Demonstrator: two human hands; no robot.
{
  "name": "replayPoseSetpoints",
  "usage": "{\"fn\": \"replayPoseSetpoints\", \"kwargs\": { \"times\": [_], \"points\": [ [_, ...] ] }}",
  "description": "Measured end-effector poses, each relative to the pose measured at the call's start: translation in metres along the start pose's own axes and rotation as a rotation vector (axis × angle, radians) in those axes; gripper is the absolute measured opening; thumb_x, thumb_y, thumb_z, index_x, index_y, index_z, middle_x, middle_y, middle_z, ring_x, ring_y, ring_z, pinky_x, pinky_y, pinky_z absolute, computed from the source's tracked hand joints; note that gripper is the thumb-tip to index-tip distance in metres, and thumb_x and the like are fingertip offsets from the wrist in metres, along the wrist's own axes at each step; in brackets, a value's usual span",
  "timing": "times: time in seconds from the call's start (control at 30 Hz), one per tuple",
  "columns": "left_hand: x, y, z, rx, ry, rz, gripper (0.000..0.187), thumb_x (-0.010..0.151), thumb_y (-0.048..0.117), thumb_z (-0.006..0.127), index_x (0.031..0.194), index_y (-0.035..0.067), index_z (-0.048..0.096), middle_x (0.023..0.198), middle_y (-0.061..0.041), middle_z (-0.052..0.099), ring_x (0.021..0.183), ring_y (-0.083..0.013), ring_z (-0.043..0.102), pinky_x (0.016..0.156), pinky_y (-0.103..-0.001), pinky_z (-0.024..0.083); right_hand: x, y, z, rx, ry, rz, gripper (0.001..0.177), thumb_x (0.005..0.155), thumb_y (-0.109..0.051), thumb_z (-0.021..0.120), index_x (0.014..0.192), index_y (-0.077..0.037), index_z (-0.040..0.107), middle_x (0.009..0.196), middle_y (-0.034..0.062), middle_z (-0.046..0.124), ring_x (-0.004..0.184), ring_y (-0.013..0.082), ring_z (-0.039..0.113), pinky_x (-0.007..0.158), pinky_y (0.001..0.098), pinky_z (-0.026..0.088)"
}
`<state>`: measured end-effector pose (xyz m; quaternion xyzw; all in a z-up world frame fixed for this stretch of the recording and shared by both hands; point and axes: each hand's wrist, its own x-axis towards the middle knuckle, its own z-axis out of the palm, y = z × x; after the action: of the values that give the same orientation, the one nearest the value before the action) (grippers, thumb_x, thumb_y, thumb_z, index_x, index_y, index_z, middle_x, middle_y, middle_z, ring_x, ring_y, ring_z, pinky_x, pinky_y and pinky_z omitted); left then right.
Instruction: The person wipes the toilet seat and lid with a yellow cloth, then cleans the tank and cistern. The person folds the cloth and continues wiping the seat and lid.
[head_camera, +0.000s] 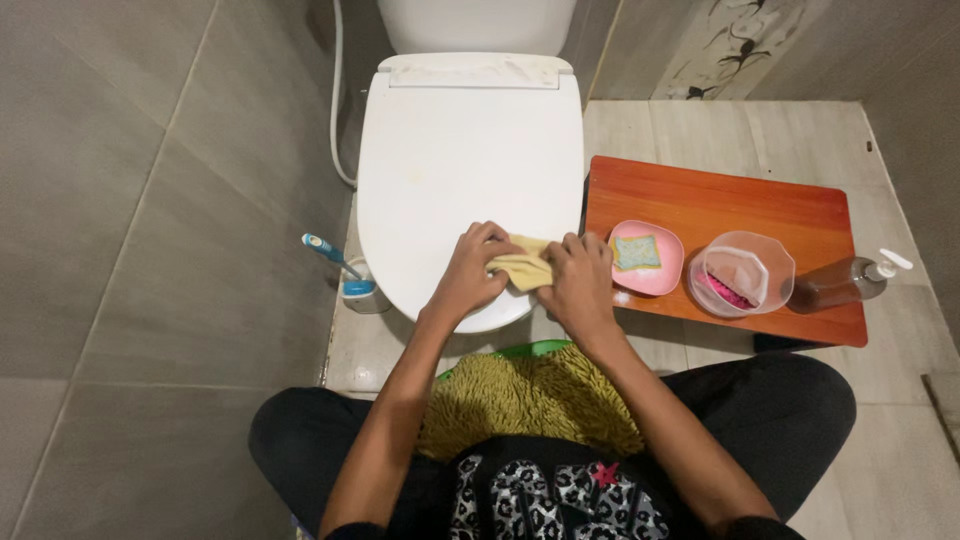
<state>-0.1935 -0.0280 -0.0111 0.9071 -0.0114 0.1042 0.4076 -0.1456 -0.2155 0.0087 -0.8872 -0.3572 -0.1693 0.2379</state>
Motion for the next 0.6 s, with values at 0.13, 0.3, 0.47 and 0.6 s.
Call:
{"fn": "replayPoseSetpoints", "kwargs": {
  "times": [0.13,0.3,0.47,0.6],
  "points": [
    [-0.018,-0.006,-0.005,-0.027,0.027,0.009,0.039,0.072,0.000,0.066,0.106,0.012,0.081,0.112,-0.003,0.059,0.113,-0.0220,0.054,0.109,-0.038,0.047,-0.004,-0.019,0.001,-0.033,-0.055,-0.011,0.034,0.061,-0.017,0.077,0.094,-0.007,0.070,0.093,0.0131,0.057,0.098,0.0335,0.051,0.088,0.0485,0.040],
    [-0.042,-0.019,-0.017,-0.053,0.074,0.109,0.038,0.069,-0.001,0.064,0.102,0.008,0.080,0.105,-0.004,0.063,0.107,-0.0226,0.056,0.102,-0.040,0.048,-0.006,-0.036,0.010,-0.063,-0.168,-0.012,0.031,0.064,-0.019,0.072,0.092,-0.007,0.070,0.091,0.0117,0.056,0.097,0.0319,0.049,0.085,0.0465,0.040],
    [-0.062,-0.035,-0.029,-0.044,0.147,0.192,0.035,0.069,-0.001,0.064,0.099,0.006,0.080,0.101,-0.006,0.064,0.104,-0.0233,0.058,0.099,-0.040,0.046,-0.009,-0.055,0.025,0.003,-0.170,-0.097,0.034,0.065,-0.018,0.071,0.096,-0.005,0.068,0.091,0.0108,0.054,0.094,0.0286,0.048,0.083,0.0440,0.040],
    [-0.080,-0.046,-0.042,-0.042,0.225,0.176,0.030,0.072,-0.001,0.066,0.097,0.006,0.081,0.100,-0.006,0.065,0.105,-0.0242,0.058,0.099,-0.039,0.046,-0.009,-0.071,0.038,0.060,-0.219,-0.129,0.033,0.067,-0.014,0.073,0.097,-0.006,0.063,0.095,0.0107,0.053,0.095,0.0283,0.048,0.083,0.0430,0.040]
  ]
}}
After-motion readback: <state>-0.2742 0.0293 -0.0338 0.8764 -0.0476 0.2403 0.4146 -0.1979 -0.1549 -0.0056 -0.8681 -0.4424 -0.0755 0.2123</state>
